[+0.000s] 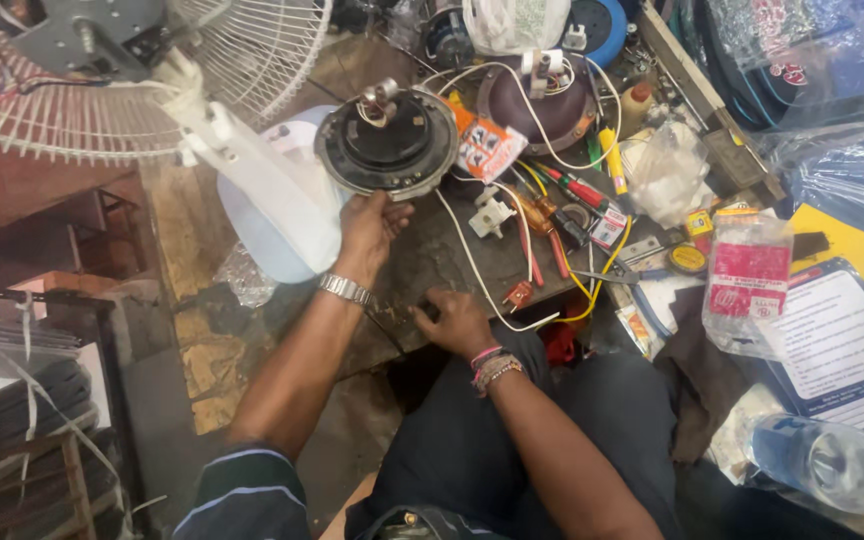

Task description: The person unwraps a black plastic handle from a plastic bag and attaches it to a silver pressure cooker lid. They then wipe the handle with a white cloth. The person hands the lid to a woman, receives money, and then picks up a white plastic container and a dark circular appliance base to inspect them.

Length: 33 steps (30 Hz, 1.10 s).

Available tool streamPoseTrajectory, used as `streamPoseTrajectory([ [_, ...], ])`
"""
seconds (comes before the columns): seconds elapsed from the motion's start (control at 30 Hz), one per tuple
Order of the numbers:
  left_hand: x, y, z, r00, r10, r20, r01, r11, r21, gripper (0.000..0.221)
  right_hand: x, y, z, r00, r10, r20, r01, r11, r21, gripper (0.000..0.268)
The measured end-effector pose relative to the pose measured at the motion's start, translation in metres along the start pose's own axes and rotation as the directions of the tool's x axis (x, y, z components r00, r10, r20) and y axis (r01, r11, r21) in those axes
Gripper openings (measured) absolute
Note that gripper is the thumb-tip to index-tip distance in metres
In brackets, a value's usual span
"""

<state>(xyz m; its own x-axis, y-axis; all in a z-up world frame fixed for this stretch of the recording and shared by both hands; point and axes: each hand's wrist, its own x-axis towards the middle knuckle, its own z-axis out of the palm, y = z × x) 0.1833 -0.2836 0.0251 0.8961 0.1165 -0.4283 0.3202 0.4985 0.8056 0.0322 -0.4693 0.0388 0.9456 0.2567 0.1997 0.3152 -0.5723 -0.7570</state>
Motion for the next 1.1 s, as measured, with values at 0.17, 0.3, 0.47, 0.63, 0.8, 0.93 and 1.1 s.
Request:
streamPoseTrajectory([
  [0.17,-0.024,0.013,0.018,0.997,-0.066,0.048,0.071,0.992,-0.102,0.013,0.005,0.002,0.001,0.997,-0.074,-0.012,0.074,0.997,0.036,0.029],
  [0.3,-0.042,0.020,0.043,0.999,-0.036,-0.023,0.032,0.989,-0.147,0.015,0.001,0.007,0.003,1.000,-0.005,0.018,0.006,1.000,-0.007,0.031],
  [0.47,-0.068,0.044,0.051,0.968,-0.231,0.094,0.124,0.772,0.623,0.036,0.005,0.011,0.007,1.000,-0.009,0.000,0.009,1.000,0.027,0.031],
  [0.63,-0.048,0.087,0.047,0.763,0.632,0.136,-0.323,0.191,0.927,0.044,-0.008,0.011,0.015,1.000,0.018,0.001,-0.018,0.999,-0.031,0.030],
  [0.8,-0.009,0.146,0.062,0.783,0.482,0.392,-0.421,-0.053,0.906,0.050,0.007,0.004,0.002,1.000,-0.004,0.024,0.005,0.999,-0.033,0.028],
  [0.93,-0.005,0.146,0.053,0.863,0.335,0.379,-0.352,-0.140,0.925,0.038,0.001,0.000,0.001,0.998,0.039,0.046,-0.038,0.999,-0.004,0.028],
  [1.1,0.004,0.146,0.045,0.888,0.387,0.250,-0.411,0.423,0.808,0.028,0.005,-0.002,0.000,1.000,0.000,0.011,0.000,1.000,0.004,0.026],
])
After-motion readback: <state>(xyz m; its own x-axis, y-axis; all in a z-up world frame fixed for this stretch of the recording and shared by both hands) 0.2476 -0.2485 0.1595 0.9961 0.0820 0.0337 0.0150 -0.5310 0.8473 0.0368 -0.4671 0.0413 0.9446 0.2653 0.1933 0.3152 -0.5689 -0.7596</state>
